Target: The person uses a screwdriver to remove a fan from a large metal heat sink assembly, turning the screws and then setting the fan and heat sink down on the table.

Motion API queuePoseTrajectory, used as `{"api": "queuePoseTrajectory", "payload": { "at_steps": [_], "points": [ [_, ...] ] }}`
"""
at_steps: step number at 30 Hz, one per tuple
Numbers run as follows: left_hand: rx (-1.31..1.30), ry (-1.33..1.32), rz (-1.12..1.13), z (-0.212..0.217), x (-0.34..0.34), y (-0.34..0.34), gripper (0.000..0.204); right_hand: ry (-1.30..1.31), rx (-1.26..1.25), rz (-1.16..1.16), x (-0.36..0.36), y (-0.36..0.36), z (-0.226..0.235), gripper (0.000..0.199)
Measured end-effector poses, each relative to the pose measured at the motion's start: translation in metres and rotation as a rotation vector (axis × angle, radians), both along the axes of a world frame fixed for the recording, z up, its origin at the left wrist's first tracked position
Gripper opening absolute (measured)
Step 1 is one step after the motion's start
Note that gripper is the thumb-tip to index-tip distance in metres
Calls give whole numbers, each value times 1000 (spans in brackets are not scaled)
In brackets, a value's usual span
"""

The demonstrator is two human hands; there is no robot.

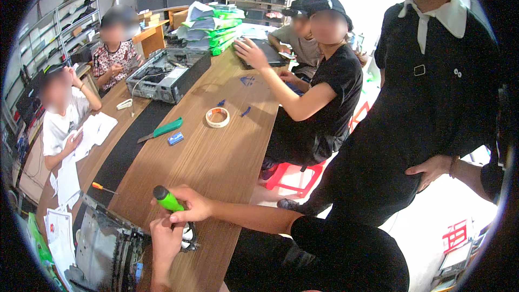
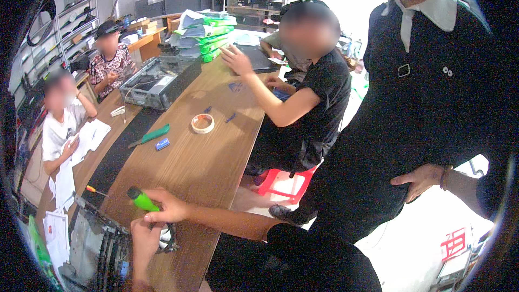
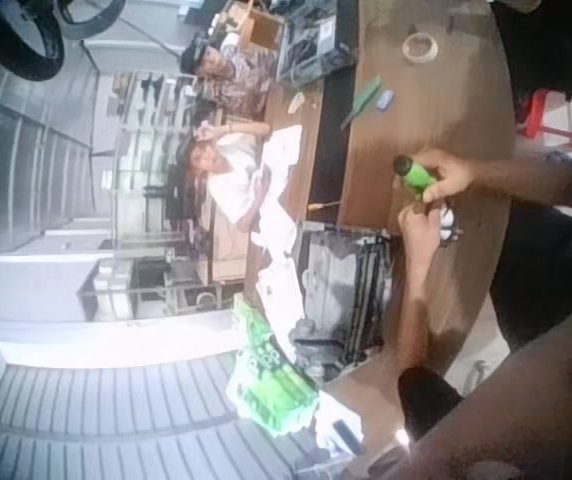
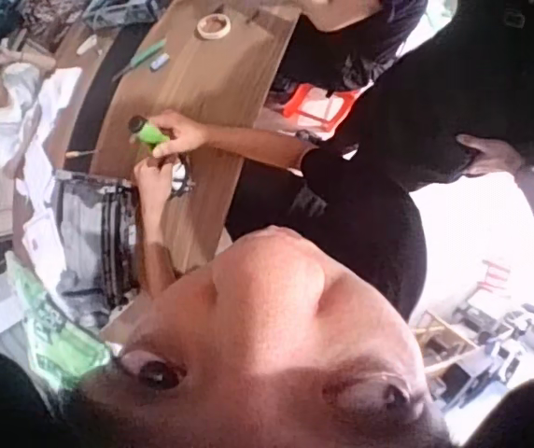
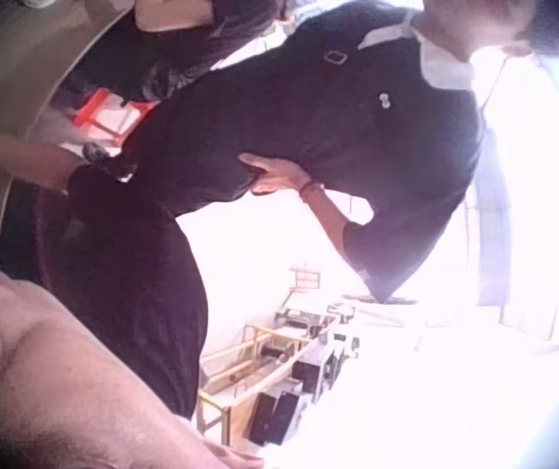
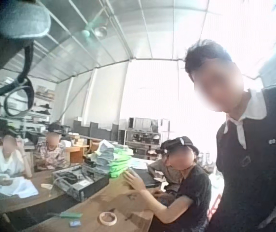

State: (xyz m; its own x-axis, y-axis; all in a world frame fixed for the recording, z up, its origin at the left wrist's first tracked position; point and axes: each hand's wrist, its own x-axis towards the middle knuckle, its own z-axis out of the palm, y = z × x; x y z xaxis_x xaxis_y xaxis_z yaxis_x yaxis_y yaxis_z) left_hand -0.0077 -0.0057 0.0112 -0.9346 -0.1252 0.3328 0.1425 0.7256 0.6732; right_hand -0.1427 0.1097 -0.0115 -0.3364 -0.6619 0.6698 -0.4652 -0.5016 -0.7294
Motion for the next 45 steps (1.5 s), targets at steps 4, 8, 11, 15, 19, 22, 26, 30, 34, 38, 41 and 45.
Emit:
{"api": "queuePoseTrajectory", "payload": {
  "at_steps": [4,8,11,15,19,22,26,30,34,38,41,45],
  "points": [
    [-61,-25,53,16,12,-2,19,74,-22,-57,7,-7,13,54],
    [35,-102,-87,21,-2,7,19,7,21,28,-4,13,13,40],
    [52,2,-32,7,3,2,14,67,46,56,2,8,19,45],
    [78,-59,9,20,6,8,13,33,11,74,7,5,18,49],
    [120,-122,-54,24,6,7,11,60,21,28,7,10,24,52],
    [111,-99,-70,21,7,3,11,52,59,71,8,9,26,51],
    [10,187,-42,16,1,8,13,145,42,38,7,10,25,47],
    [86,118,-45,22,1,7,14,171,27,6,1,11,24,45],
    [95,23,-69,16,1,4,15,188,17,26,2,10,23,45],
    [94,9,31,20,2,9,16,121,68,8,3,12,19,48],
    [69,-57,-34,14,2,0,16,55,138,36,3,12,10,60],
    [0,184,-3,25,2,9,11,97,64,31,5,10,15,66]
  ]
}}
